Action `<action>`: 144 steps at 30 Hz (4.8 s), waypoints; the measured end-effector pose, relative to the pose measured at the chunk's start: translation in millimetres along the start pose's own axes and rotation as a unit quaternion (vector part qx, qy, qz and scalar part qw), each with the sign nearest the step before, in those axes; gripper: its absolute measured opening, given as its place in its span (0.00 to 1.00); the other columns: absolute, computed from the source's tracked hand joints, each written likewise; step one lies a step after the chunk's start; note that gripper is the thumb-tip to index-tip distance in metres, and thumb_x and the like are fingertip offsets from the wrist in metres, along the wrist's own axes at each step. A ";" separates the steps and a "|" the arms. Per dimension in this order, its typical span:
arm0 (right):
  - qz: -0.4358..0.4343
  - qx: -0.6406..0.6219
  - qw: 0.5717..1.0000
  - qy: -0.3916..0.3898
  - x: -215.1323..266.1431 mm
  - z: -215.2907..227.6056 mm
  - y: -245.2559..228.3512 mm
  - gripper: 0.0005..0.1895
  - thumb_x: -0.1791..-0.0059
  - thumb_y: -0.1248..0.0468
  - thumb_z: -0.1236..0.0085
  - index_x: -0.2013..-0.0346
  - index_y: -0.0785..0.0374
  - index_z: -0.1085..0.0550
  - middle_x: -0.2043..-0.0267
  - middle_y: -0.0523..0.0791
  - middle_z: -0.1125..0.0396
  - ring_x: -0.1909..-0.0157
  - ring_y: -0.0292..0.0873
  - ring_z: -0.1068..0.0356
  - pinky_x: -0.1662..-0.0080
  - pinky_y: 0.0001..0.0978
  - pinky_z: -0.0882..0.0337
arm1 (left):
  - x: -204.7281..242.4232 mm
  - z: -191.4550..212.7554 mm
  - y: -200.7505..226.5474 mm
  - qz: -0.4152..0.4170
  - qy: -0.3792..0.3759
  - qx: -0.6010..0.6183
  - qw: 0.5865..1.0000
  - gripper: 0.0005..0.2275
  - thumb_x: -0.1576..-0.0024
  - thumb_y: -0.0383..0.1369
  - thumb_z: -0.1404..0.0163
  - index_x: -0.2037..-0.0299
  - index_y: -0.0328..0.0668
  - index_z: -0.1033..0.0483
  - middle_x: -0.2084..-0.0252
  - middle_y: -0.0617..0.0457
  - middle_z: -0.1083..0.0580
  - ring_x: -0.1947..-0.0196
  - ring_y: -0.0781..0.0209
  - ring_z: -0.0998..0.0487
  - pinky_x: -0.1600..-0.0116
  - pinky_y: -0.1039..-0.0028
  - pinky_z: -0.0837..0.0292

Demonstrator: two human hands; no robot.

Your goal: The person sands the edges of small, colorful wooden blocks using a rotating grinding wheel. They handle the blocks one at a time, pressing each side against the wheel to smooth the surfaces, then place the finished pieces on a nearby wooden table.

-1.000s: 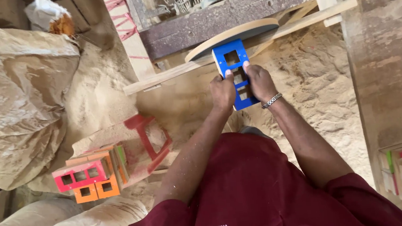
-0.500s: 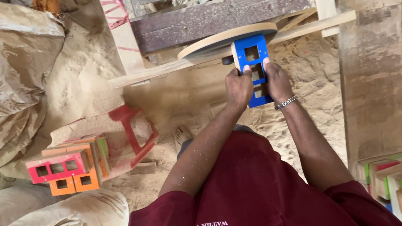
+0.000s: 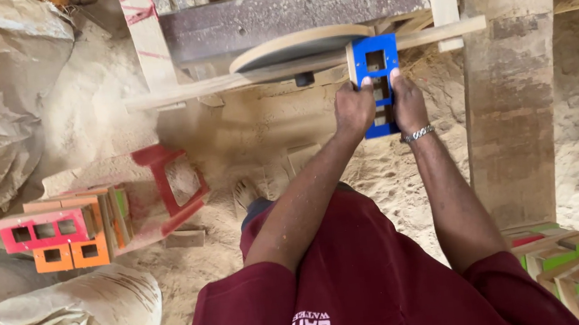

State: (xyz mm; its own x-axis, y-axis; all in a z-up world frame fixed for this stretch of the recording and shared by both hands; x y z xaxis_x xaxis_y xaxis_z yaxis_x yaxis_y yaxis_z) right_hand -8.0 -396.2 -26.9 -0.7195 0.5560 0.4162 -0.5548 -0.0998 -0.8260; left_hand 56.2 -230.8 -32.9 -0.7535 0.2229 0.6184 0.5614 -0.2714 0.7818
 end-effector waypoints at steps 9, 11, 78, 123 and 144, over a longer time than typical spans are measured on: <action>0.511 0.001 0.858 0.052 168.8 13.0 -104.8 0.29 0.39 0.46 0.60 0.42 0.73 0.37 0.46 0.52 0.34 0.44 0.46 0.32 0.41 0.40 0.31 | 132.6 26.2 9.9 -0.389 -0.249 0.134 0.877 0.28 0.37 0.31 0.45 0.28 0.37 0.43 0.30 0.43 0.37 0.26 0.53 0.39 0.23 0.62 0.41; 0.511 -0.004 0.857 0.075 203.7 16.2 -75.5 0.29 0.42 0.44 0.56 0.45 0.71 0.35 0.51 0.50 0.36 0.50 0.42 0.33 0.47 0.36 0.31 | 162.6 39.6 -24.9 -0.373 -0.229 0.123 0.891 0.28 0.36 0.30 0.45 0.28 0.37 0.43 0.30 0.44 0.36 0.27 0.53 0.37 0.23 0.63 0.41; 0.118 -0.118 0.985 -0.052 19.3 13.2 -20.2 0.17 0.42 0.51 0.48 0.58 0.62 0.26 0.60 0.38 0.29 0.59 0.32 0.32 0.54 0.26 0.30 | 13.8 -8.1 8.6 -0.074 -0.011 0.038 0.996 0.18 0.41 0.41 0.46 0.56 0.27 0.21 0.61 0.35 0.19 0.58 0.43 0.16 0.49 0.58 0.24; -0.074 -0.243 0.960 -0.118 100.5 -239.5 -64.1 0.30 0.46 0.35 0.59 0.67 0.59 0.31 0.80 0.41 0.39 0.82 0.37 0.34 0.79 0.27 0.36 | 65.9 283.8 -56.0 -0.083 0.220 0.359 0.903 0.28 0.42 0.25 0.47 0.38 0.44 0.54 0.43 0.37 0.37 0.45 0.47 0.26 0.43 0.60 0.22; -0.099 -0.223 0.968 -0.058 66.2 -210.6 -42.2 0.27 0.44 0.36 0.61 0.75 0.52 0.40 0.84 0.34 0.48 0.86 0.29 0.50 0.84 0.26 0.47 | 51.2 267.0 -58.2 -0.137 0.231 0.376 0.887 0.21 0.41 0.25 0.44 0.37 0.30 0.33 0.57 0.40 0.21 0.61 0.55 0.17 0.62 0.71 0.17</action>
State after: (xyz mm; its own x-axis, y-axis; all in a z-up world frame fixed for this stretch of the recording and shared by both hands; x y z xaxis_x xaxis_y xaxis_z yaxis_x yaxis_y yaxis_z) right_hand 55.8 -181.4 -44.6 -0.6743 0.4290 0.6011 -0.4688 0.3802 -0.7973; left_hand 76.3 46.4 -25.6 -0.8591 -0.2711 0.4340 0.2734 0.4739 0.8371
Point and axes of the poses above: each hand's wrist, its own x-axis away from the middle knuckle, its own z-axis out of the back of the hand, y = z × x, the point moved 10 cm from there along -x, towards the middle knuckle
